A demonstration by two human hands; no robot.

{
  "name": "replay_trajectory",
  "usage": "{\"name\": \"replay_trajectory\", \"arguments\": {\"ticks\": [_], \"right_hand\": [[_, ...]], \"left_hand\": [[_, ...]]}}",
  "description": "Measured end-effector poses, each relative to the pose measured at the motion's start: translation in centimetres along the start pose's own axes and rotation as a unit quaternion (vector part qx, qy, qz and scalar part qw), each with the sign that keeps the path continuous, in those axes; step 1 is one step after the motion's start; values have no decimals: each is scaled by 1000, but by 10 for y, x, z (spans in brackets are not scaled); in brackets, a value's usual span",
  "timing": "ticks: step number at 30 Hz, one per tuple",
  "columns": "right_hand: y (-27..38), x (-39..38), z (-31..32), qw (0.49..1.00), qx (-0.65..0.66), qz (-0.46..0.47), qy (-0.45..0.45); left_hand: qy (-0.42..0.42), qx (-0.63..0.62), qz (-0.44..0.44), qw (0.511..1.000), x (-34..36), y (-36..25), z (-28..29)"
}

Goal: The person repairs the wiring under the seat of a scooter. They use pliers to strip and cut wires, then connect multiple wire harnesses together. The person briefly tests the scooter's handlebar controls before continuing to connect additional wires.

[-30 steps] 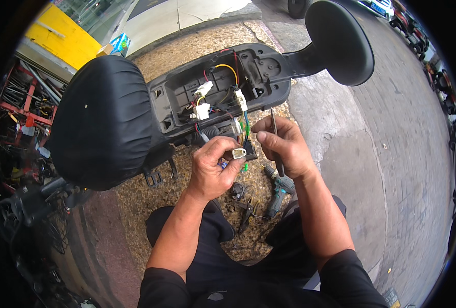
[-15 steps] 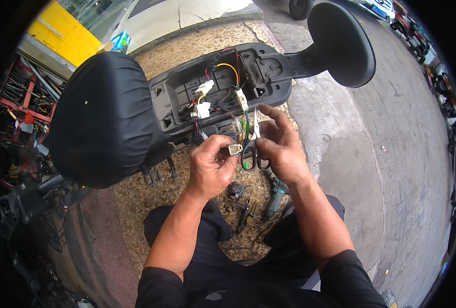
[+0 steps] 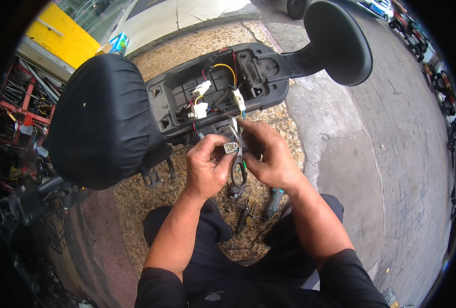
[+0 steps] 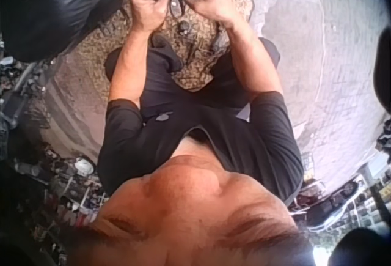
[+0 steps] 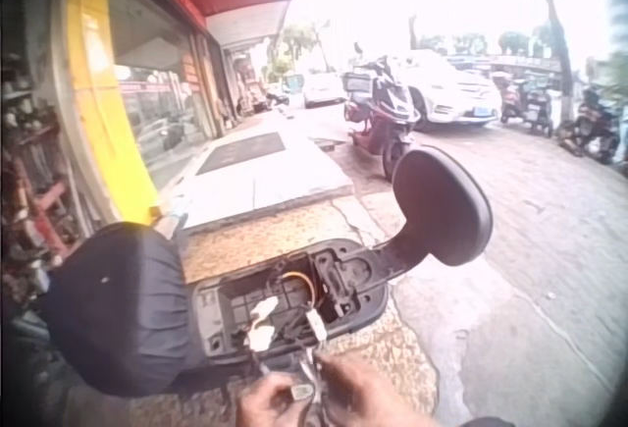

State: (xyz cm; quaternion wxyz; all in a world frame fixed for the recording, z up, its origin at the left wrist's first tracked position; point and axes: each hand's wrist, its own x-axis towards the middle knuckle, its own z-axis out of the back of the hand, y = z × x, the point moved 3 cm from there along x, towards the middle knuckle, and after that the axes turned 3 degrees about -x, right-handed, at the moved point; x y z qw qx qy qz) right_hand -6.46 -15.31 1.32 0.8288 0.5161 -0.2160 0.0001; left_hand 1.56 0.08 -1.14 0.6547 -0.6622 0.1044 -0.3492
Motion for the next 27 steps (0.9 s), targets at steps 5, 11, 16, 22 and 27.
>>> {"name": "replay_trajectory", "arguments": {"ticks": [5, 11, 16, 22, 27], "right_hand": [[-6, -1, 14, 957, 264, -116, 26], [2, 0, 21, 984, 160, 25, 74], [4, 5, 21, 990, 93, 100, 47], [4, 2, 23, 993, 65, 61, 83], [7, 2, 22, 991, 45, 80, 92]], "left_hand": [[16, 59, 5, 998, 1, -6, 3], [22, 108, -39, 993, 3, -15, 1], [9, 91, -56, 994, 6, -13, -2], [25, 105, -55, 993, 6, -14, -1], [66, 133, -23, 989, 6, -22, 2]]}}
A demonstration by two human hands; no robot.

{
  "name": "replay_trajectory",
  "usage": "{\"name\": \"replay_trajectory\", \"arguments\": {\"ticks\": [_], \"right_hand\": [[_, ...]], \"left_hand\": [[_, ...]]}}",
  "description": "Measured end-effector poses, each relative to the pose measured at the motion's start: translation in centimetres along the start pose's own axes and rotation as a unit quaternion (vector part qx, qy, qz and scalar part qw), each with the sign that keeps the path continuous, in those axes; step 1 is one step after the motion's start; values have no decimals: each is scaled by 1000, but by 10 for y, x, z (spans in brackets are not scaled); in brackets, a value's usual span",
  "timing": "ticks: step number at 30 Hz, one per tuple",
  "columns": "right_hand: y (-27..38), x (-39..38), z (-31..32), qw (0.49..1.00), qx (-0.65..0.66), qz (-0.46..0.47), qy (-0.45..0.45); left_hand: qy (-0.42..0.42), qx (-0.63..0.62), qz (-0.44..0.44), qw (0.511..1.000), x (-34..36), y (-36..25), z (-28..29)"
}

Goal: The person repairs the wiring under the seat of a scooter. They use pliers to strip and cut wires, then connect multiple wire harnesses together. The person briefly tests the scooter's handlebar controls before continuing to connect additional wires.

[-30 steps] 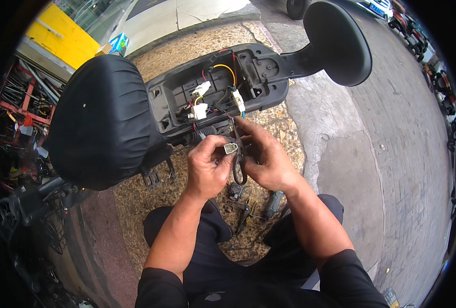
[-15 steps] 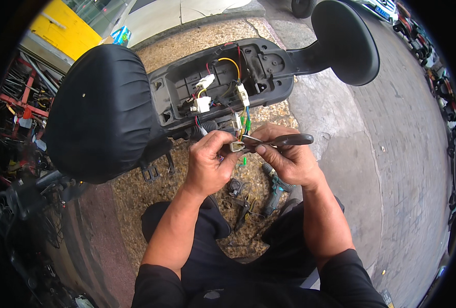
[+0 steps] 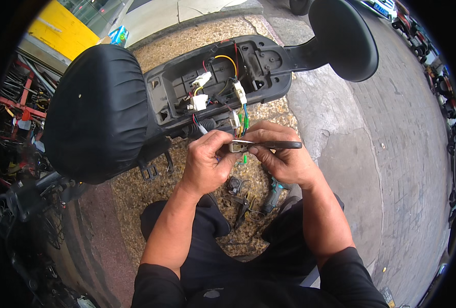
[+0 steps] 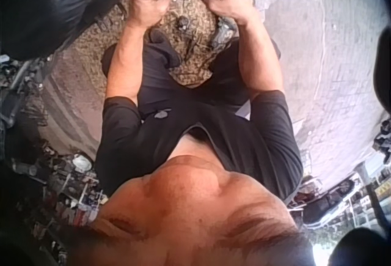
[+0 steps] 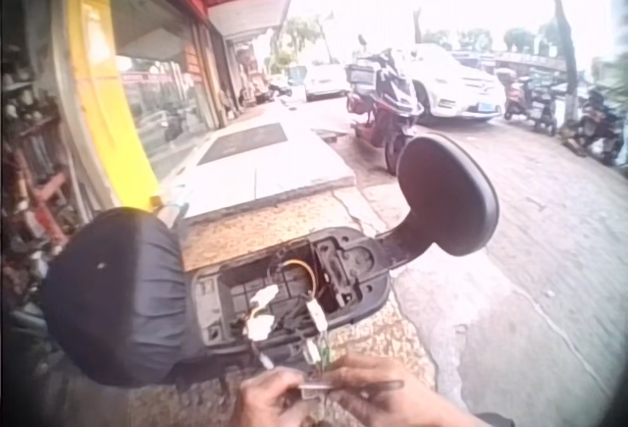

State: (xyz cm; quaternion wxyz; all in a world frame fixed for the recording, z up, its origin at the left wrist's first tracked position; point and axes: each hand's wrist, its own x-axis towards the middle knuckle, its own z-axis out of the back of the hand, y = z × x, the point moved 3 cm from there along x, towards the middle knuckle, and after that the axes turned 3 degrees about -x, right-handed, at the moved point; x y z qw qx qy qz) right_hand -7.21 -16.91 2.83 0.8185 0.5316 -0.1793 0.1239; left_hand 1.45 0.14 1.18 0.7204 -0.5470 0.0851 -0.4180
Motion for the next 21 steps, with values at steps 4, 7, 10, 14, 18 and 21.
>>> {"name": "replay_trajectory", "arguments": {"ticks": [4, 7, 10, 14, 18, 21], "right_hand": [[4, 1, -2, 1000, -18, 14, 1], [7, 1, -4, 999, -43, 20, 2], [9, 1, -5, 999, -51, 19, 5], [11, 0, -7, 997, -73, 20, 15], [10, 0, -8, 997, -77, 7, 20], [8, 1, -7, 998, -53, 16, 4]], "left_hand": [[6, 21, -13, 1000, 1, -5, 1], [4, 2, 1, 1000, 1, -5, 1], [-1, -29, 29, 999, 0, -2, 0], [14, -27, 29, 999, -1, 2, 0], [-4, -43, 22, 999, -1, 3, -1], [-18, -44, 14, 999, 0, 2, -1]]}}
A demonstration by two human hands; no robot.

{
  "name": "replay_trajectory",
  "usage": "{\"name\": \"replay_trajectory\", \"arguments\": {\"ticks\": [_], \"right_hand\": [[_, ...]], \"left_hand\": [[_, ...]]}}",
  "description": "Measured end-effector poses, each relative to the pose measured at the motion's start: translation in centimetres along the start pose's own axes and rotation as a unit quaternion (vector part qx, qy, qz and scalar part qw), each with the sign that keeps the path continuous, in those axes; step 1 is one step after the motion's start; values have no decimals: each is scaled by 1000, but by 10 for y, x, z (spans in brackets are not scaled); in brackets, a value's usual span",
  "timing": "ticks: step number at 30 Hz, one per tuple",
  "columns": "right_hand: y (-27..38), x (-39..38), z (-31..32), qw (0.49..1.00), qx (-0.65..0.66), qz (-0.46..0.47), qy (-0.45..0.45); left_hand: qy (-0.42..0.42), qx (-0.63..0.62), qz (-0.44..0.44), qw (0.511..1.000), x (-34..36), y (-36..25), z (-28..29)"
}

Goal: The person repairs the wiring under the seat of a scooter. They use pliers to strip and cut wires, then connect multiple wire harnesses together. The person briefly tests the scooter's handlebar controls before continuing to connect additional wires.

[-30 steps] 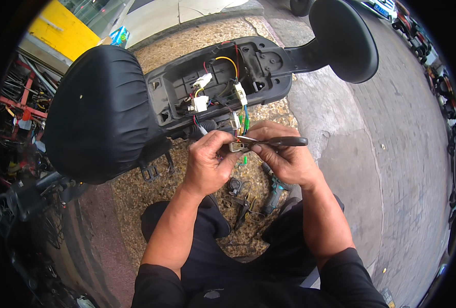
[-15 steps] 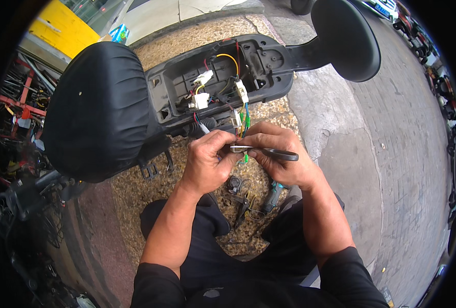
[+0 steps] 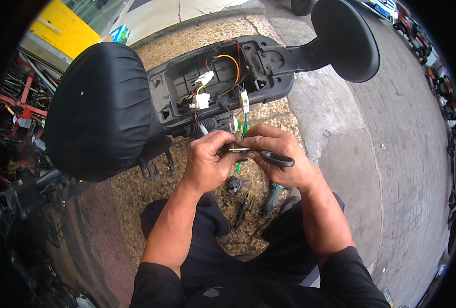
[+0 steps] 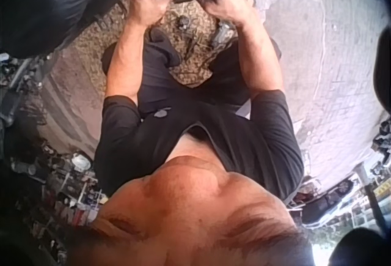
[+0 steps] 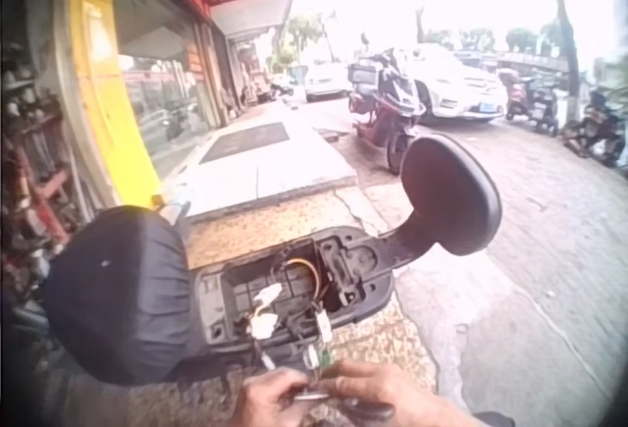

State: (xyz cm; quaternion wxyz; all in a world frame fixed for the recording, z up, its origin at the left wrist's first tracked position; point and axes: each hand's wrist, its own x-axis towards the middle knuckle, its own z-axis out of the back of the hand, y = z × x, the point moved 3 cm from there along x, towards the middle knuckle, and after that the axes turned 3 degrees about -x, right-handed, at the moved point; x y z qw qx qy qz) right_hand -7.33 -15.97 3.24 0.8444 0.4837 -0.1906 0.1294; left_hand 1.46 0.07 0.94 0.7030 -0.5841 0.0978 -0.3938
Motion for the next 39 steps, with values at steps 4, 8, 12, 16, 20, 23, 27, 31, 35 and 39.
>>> {"name": "replay_trajectory", "arguments": {"ticks": [4, 8, 12, 16, 20, 23, 27, 31, 35, 39], "right_hand": [[-4, 0, 1, 999, 8, 20, -32], [-5, 0, 2, 999, 11, 33, -39], [-3, -1, 0, 999, 14, 22, -29], [0, 0, -1, 998, -12, 49, -29], [1, 1, -3, 999, -13, 46, -24], [0, 1, -1, 1000, 9, 17, -23], [0, 1, 7, 998, 47, 20, -45], [0, 0, 8, 998, 43, 22, -28], [0, -1, 3, 999, 31, 14, -17], [0, -1, 1, 999, 28, 7, -14]], "left_hand": [[2, 13, -16, 1000, 1, 0, 1], [1, 19, -5, 1000, 0, 3, 1], [-5, -2, -9, 1000, 0, 9, 0], [-7, -19, -6, 1000, -1, 14, 2], [-13, -22, -7, 1000, -3, 15, 3], [-13, -18, -6, 1000, -2, 14, 4], [-11, -21, -4, 1000, -2, 13, 5], [-8, -4, -3, 1000, -2, 13, 5], [-10, 1, -19, 1000, -2, 12, 4], [-7, -12, -20, 1000, -1, 12, 4]]}}
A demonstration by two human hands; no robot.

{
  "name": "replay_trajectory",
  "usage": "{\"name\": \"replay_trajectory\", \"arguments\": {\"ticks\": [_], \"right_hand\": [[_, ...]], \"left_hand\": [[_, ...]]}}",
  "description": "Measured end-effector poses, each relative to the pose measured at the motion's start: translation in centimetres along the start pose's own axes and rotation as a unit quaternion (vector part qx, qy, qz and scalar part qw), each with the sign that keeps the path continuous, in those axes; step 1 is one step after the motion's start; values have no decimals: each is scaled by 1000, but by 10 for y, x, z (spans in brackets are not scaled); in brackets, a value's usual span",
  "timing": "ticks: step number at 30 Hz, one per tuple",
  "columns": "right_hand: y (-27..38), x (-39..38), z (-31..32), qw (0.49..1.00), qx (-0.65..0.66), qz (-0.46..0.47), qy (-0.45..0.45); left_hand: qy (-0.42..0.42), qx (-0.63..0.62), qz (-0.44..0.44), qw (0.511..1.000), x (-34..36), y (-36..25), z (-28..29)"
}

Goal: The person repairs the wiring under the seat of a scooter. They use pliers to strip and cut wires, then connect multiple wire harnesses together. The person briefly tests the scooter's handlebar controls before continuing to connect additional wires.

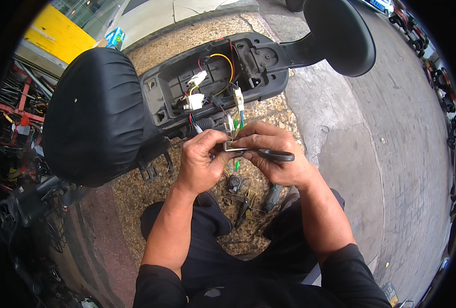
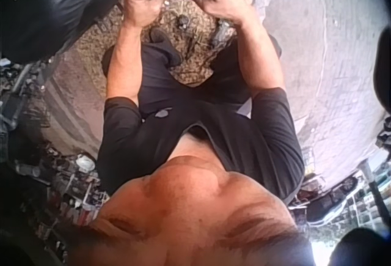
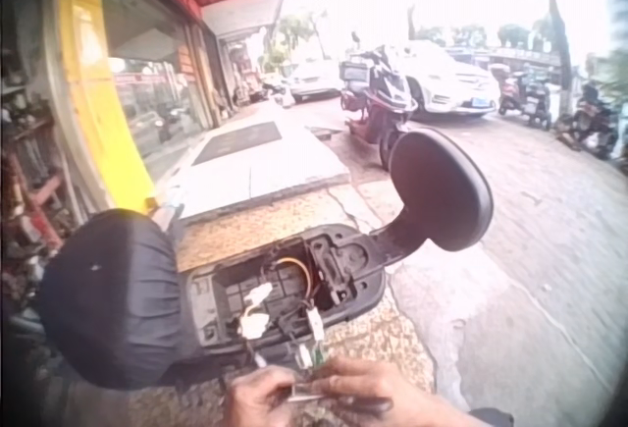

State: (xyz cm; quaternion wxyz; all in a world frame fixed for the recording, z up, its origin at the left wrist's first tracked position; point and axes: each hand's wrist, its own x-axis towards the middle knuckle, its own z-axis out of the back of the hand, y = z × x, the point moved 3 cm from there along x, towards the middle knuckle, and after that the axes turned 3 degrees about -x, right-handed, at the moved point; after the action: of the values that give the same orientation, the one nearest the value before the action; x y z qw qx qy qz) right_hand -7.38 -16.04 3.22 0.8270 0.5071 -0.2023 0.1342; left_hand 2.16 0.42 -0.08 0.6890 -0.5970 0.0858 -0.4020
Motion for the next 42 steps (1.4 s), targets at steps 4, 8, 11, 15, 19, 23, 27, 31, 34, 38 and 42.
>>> {"name": "replay_trajectory", "arguments": {"ticks": [4, 8, 11, 15, 19, 23, 27, 31, 34, 38, 42], "right_hand": [[2, 0, -1, 1000, 6, 2, 15], [3, 1, -1, 1000, 8, 0, 27], [1, 1, -2, 1000, 12, 2, 26], [-1, 1, -1, 999, 17, -2, 26], [-3, 2, 4, 998, 56, 16, -22], [-10, -1, 7, 980, 169, -76, -72], [-21, -4, 3, 940, 250, -194, -124], [-28, 13, 3, 924, 215, -286, -133], [-19, 46, 0, 950, 200, -223, -89], [-11, 96, -14, 968, 101, -223, 48], [-7, 120, -22, 976, -9, -210, 53]], "left_hand": [[10, 21, 5, 1000, -1, -1, 2], [13, 9, 21, 1000, -2, -1, 4], [10, 10, 22, 1000, -3, -1, 3], [6, -3, 22, 1000, -3, 0, 0], [-9, -7, 42, 999, -3, 1, 2], [26, -26, 48, 998, -3, -1, 3], [14, -45, 53, 997, -3, -1, 3], [-19, -84, 81, 993, -2, 3, 5], [-41, -128, 93, 987, -1, 7, 7], [-60, -152, 81, 983, 1, 9, 13], [-63, -120, 74, 988, 2, 10, 19]]}}
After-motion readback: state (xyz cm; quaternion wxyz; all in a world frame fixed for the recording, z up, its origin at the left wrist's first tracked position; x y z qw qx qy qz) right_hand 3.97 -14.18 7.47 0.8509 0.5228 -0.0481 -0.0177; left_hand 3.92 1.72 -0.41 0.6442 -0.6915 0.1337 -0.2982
